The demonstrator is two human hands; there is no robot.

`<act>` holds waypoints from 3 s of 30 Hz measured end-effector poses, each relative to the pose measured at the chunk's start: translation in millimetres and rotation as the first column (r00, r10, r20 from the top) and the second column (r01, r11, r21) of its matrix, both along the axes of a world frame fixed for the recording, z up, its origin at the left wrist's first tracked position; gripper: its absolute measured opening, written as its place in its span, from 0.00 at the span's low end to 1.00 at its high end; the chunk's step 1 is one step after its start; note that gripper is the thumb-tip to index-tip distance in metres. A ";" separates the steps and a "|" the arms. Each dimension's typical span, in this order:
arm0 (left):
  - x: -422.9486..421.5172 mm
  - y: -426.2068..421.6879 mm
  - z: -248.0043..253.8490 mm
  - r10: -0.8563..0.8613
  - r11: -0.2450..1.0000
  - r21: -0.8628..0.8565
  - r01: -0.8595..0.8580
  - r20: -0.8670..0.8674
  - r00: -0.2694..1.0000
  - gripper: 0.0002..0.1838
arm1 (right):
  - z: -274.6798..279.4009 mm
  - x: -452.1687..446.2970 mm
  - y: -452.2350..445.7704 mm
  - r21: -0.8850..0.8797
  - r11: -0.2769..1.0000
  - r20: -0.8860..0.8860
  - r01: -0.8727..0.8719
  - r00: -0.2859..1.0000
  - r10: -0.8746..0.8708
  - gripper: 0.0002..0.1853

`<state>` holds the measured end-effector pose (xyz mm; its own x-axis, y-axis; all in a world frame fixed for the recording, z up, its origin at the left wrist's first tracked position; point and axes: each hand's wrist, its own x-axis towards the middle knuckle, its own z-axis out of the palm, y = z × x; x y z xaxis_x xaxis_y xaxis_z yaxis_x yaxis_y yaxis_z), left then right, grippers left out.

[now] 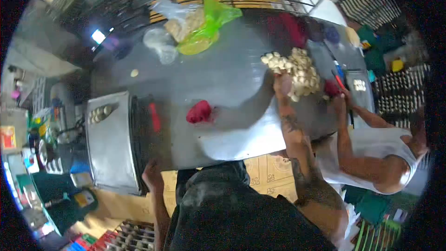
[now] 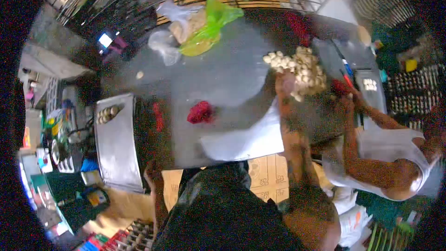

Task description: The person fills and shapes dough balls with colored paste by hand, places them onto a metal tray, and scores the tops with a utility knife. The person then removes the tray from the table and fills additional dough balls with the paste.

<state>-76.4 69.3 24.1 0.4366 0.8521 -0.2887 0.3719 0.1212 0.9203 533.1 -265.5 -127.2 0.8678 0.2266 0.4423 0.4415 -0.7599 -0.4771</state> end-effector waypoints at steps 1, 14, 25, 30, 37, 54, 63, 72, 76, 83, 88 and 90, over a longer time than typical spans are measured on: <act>13.1 -8.5 14.3 -0.043 0.999 -0.003 0.043 -0.096 0.994 0.15 | -10.2 6.4 -1.1 0.108 0.994 -0.084 -0.021 0.996 0.030 0.13; 103.0 15.0 -26.9 -0.402 0.858 -0.198 0.474 0.315 0.860 0.09 | 135.0 -355.5 199.0 0.567 0.776 -0.722 -0.275 0.288 0.629 0.09; 14.1 105.0 -35.2 -0.344 0.873 -0.260 0.413 0.272 0.899 0.05 | 109.5 -268.1 196.6 -0.046 0.791 -0.153 -0.610 0.786 0.598 0.16; 16.8 73.5 -46.3 -0.200 0.962 -0.147 0.231 0.199 0.959 0.14 | 106.1 -272.2 185.5 -0.020 0.851 -0.193 -0.524 0.838 0.511 0.14; 20.9 -23.7 -22.5 -0.050 0.967 -0.248 0.060 0.047 0.998 0.18 | 85.7 -263.1 168.9 0.058 0.813 -0.121 -0.580 0.804 0.582 0.10; 96.6 -24.1 -0.3 -0.252 0.853 -0.379 0.359 0.303 0.919 0.15 | 167.9 -406.7 183.7 0.301 0.736 -0.377 -0.606 0.634 0.675 0.12; 49.0 46.0 -11.3 -0.390 0.838 -0.237 0.492 0.372 0.843 0.11 | 186.1 -464.7 227.5 0.779 0.623 -0.614 0.068 0.282 0.737 0.10; 62.0 16.0 16.7 -0.566 0.788 0.308 0.533 0.023 0.824 0.10 | 146.4 -437.9 212.2 0.589 0.795 -0.707 -0.148 0.383 0.595 0.12; 84.2 -8.8 12.1 -0.429 0.892 -0.045 0.451 0.234 0.872 0.11 | 159.3 -411.7 192.5 0.362 0.765 -0.510 -0.533 0.573 0.641 0.14; 108.5 -53.7 5.0 -0.113 0.817 -0.476 0.325 0.421 0.900 0.10 | 164.5 -359.7 152.4 0.444 0.651 -0.503 -0.615 0.430 0.749 0.12; 94.3 -85.3 -7.3 -0.282 0.939 -0.121 0.323 0.275 0.919 0.09 | 158.8 -346.6 143.8 0.505 0.588 -0.619 -0.632 0.210 0.757 0.09; 85.5 -74.1 1.5 -0.379 0.925 0.044 0.377 0.134 0.916 0.10 | 157.4 -347.0 149.0 0.469 0.508 -0.540 -0.722 0.220 0.812 0.09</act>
